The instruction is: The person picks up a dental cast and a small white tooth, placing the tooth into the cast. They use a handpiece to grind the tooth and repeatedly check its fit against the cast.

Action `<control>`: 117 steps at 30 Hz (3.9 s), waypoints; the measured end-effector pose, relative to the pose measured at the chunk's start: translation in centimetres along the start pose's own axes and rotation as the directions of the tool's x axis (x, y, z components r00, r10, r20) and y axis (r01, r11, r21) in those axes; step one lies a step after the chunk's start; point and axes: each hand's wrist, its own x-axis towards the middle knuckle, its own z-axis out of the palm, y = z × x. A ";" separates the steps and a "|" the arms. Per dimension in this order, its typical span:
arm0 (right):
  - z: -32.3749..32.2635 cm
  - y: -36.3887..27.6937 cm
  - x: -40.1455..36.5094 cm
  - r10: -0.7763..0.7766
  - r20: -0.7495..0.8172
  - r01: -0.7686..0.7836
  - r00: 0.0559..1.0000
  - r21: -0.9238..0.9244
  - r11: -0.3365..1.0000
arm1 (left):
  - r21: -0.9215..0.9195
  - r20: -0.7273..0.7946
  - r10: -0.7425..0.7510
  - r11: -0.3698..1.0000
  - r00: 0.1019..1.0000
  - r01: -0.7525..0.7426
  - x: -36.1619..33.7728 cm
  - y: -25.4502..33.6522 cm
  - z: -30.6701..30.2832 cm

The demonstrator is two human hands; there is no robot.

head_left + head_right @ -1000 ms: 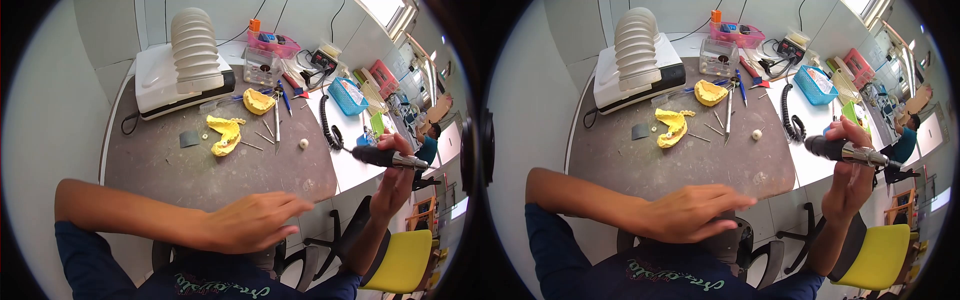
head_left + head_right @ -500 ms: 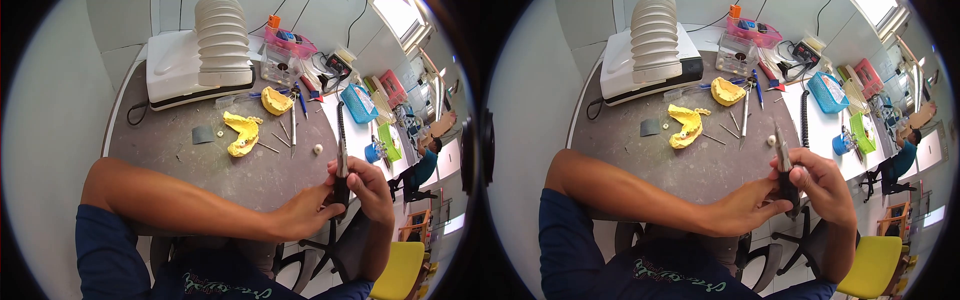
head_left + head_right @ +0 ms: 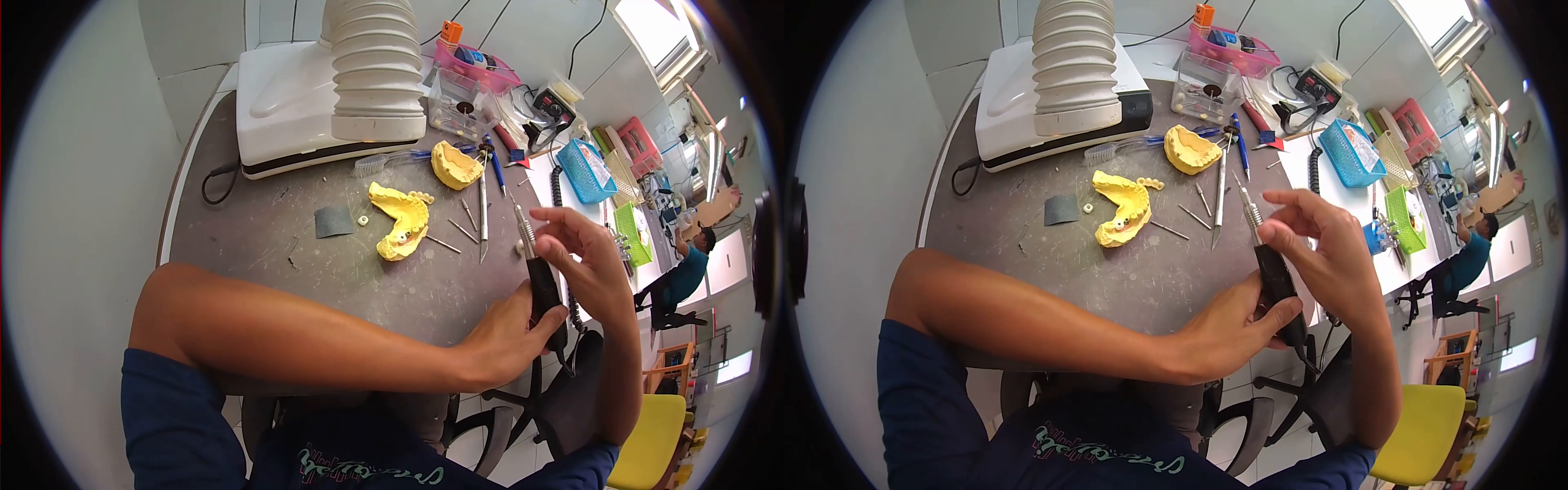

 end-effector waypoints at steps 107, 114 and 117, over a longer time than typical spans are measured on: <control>0.2 -1.7 -0.5 0.051 0.017 -0.043 0.999 -0.321 0.946 | 0.203 -0.072 0.048 0.979 0.996 -0.032 -1.4 0.8 -0.1; 0.9 -3.0 -2.2 -0.067 -0.035 0.038 0.997 -0.528 0.848 | 0.187 -0.042 0.131 0.975 0.990 -0.121 -1.2 -0.4 0.2; 0.8 -2.0 -2.0 -0.040 -0.048 0.018 0.998 -0.397 0.918 | 0.217 -0.025 0.134 0.968 0.991 -0.125 -1.3 -0.4 0.2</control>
